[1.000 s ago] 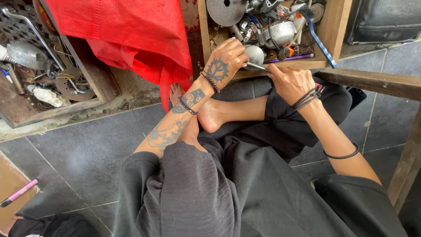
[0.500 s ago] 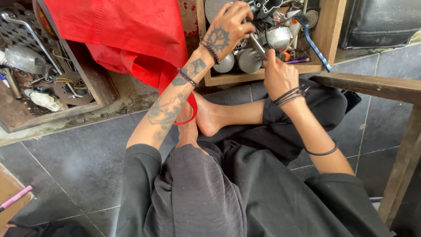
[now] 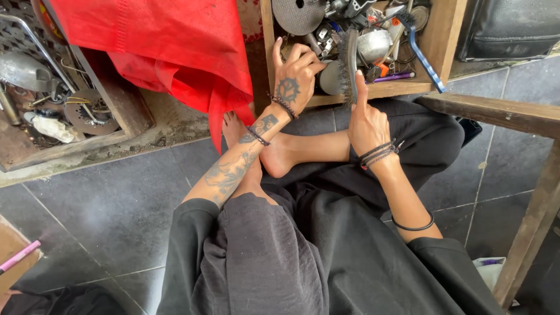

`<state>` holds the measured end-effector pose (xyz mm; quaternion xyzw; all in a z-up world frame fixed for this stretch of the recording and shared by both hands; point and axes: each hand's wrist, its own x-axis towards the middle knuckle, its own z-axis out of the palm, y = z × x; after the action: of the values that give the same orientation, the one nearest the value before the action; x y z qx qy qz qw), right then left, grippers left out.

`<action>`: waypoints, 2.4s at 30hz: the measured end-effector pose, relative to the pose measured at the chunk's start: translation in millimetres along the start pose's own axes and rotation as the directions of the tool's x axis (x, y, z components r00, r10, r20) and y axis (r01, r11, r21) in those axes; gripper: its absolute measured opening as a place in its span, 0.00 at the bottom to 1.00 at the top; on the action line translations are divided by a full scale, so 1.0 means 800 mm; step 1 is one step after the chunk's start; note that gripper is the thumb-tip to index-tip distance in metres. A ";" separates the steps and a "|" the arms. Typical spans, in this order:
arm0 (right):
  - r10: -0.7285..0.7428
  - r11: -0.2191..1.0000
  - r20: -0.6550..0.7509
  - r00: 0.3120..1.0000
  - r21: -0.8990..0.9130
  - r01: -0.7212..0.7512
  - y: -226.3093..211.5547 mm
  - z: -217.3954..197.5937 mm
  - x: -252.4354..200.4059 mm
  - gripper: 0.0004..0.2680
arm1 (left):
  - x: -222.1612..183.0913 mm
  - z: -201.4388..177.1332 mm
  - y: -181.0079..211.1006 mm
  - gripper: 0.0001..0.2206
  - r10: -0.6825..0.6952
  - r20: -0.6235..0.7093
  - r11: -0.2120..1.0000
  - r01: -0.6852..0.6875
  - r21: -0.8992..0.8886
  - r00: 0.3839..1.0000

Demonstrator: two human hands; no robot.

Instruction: Cleaning a motorcycle carburetor using a small tool and a wire brush to remove grime.

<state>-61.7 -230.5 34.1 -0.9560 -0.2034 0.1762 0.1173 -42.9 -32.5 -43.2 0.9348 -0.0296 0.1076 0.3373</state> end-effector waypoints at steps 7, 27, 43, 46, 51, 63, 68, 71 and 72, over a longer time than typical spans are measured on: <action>-0.064 0.994 -0.006 0.998 -0.087 0.063 0.012 0.016 0.076 0.26 | 0.004 0.010 -0.001 0.08 -0.030 0.028 0.996 0.032 -0.088 0.999; 0.059 0.995 -0.025 0.998 -0.078 -0.061 0.003 0.037 -0.009 0.28 | -0.008 0.011 -0.005 0.13 0.005 0.056 0.989 0.003 -0.148 0.998; 0.013 1.000 0.014 1.000 -0.026 -0.012 0.019 0.012 -0.001 0.28 | -0.010 0.013 -0.005 0.13 0.000 0.067 0.988 0.010 -0.153 0.998; 0.008 1.000 -0.006 1.000 0.020 -0.008 0.022 0.011 0.017 0.26 | -0.009 0.015 -0.004 0.14 -0.002 0.055 0.986 0.011 -0.168 0.999; -0.108 0.994 -0.051 0.993 0.002 0.108 0.028 0.018 0.113 0.25 | -0.009 0.012 -0.002 0.12 0.002 0.049 0.989 0.005 -0.145 0.999; -0.054 0.997 -0.018 0.998 -0.050 0.053 0.014 0.019 0.055 0.27 | -0.012 0.014 0.001 0.13 -0.007 0.048 0.985 0.015 -0.170 0.999; -0.035 0.981 0.088 0.996 -0.186 0.051 0.005 0.003 0.102 0.32 | -0.015 0.012 0.004 0.13 0.026 0.039 0.989 -0.020 -0.148 0.999; -0.018 0.971 0.123 0.992 -0.236 0.047 0.002 -0.004 0.074 0.32 | -0.015 0.012 0.003 0.15 0.025 0.048 0.989 -0.017 -0.148 0.999; 0.000 0.966 0.151 0.989 -0.255 0.039 -0.001 -0.005 0.057 0.32 | -0.018 0.011 0.003 0.16 0.016 0.063 0.987 -0.005 -0.161 0.998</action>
<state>-21.3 -210.6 25.0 -0.9452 -0.2420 0.2183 -0.0213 -55.9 -40.1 -52.0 0.9073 -0.0538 0.0766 0.4099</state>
